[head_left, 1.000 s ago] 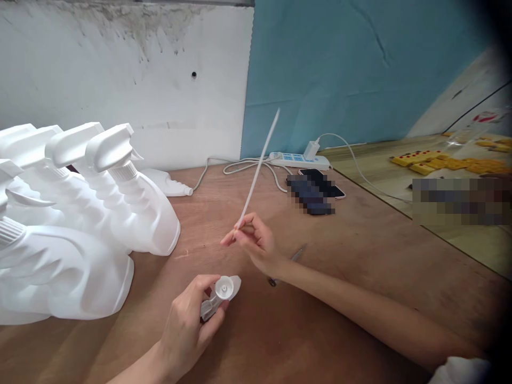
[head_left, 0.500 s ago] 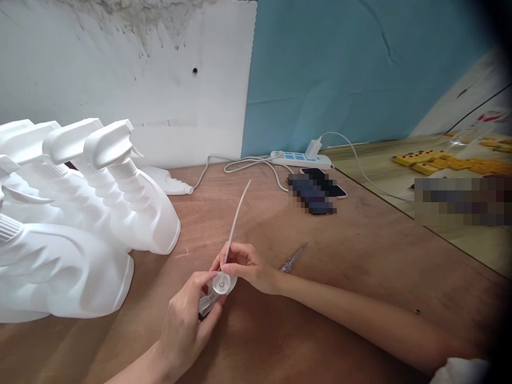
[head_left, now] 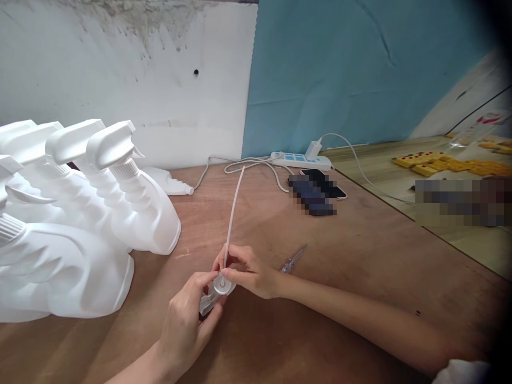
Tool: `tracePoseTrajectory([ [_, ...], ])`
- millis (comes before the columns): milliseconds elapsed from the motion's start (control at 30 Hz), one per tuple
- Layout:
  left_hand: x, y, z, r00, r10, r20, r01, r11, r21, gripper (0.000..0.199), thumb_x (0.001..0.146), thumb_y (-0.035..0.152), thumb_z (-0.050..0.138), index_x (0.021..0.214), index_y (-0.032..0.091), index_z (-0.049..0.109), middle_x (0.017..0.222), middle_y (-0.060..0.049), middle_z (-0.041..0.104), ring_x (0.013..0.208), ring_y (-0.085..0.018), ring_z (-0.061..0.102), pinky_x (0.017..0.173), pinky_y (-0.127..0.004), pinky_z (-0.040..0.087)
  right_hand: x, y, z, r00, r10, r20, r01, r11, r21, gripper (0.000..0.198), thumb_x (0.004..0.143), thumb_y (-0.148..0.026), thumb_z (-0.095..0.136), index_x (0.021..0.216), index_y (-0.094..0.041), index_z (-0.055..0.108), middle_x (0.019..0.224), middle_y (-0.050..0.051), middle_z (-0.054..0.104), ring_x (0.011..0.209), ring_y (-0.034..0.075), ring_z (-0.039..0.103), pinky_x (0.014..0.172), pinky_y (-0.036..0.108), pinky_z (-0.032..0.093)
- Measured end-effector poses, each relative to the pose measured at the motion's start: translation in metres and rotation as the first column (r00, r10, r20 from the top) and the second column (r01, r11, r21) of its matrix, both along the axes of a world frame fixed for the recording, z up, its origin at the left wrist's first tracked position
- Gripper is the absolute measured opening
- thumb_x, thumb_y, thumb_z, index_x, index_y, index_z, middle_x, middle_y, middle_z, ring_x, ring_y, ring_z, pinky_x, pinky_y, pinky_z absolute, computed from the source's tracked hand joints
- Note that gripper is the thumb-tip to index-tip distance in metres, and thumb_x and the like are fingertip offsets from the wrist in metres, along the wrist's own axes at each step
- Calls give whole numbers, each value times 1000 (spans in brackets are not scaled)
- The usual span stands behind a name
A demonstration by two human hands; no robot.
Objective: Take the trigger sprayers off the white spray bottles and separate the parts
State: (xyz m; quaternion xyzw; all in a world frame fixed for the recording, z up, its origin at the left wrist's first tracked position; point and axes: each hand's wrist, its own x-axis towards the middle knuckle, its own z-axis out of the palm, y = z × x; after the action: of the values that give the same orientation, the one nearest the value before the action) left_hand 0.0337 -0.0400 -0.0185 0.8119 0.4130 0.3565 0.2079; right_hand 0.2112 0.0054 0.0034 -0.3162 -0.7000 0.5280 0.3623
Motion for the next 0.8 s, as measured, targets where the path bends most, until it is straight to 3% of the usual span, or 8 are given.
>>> tracePoseTrajectory([
  [67, 0, 0, 0, 1000, 4, 8, -4, 1000, 5, 27, 83, 15, 48, 109, 19, 42, 87, -4, 57, 68, -13, 60, 50, -20, 48, 1, -2, 11, 987, -15, 158, -11, 986, 164, 4, 79, -18, 47, 78, -16, 50, 74, 1, 56, 66, 11, 52, 61, 23, 42],
  [167, -1, 0, 0, 1000, 8, 4, -7, 1000, -8, 26, 83, 16, 49, 108, 20, 42, 87, -4, 57, 68, -13, 60, 47, -19, 46, 2, -6, 25, 937, -53, 346, -90, 919, 385, 4, 79, -15, 46, 76, -17, 48, 70, 0, 53, 61, 10, 47, 58, 22, 38],
  [300, -1, 0, 1, 1000, -8, -9, 8, 999, -42, 20, 83, 17, 49, 102, 21, 44, 86, -3, 59, 70, -14, 61, 46, -19, 44, 2, -11, 32, 867, -108, 487, -203, 816, 541, 8, 80, -15, 44, 73, -18, 45, 66, 0, 48, 56, 11, 40, 52, 21, 32],
  [400, 0, 0, 2, 1000, -3, -11, 3, 999, -36, 17, 83, 18, 49, 100, 21, 45, 85, -3, 59, 70, -14, 61, 47, -20, 45, 3, -12, 32, 844, -112, 525, -239, 798, 554, 8, 80, -14, 41, 74, -18, 44, 67, 0, 48, 55, 10, 39, 50, 21, 30],
  [600, -1, -1, 3, 1000, -13, -22, 12, 999, -50, 19, 84, 18, 48, 103, 22, 45, 84, -3, 58, 68, -14, 60, 52, -21, 46, 4, -12, 40, 779, -109, 618, -281, 820, 498, 8, 79, -17, 45, 72, -18, 40, 63, -2, 49, 50, 9, 39, 47, 21, 25],
  [800, -2, -1, 2, 999, -16, -30, 15, 999, -48, 22, 84, 18, 48, 105, 22, 43, 86, -3, 58, 71, -14, 59, 54, -22, 46, 5, -16, 48, 703, -119, 701, -331, 818, 471, 13, 84, -16, 39, 73, -16, 45, 67, 1, 55, 55, 11, 46, 50, 21, 29],
])
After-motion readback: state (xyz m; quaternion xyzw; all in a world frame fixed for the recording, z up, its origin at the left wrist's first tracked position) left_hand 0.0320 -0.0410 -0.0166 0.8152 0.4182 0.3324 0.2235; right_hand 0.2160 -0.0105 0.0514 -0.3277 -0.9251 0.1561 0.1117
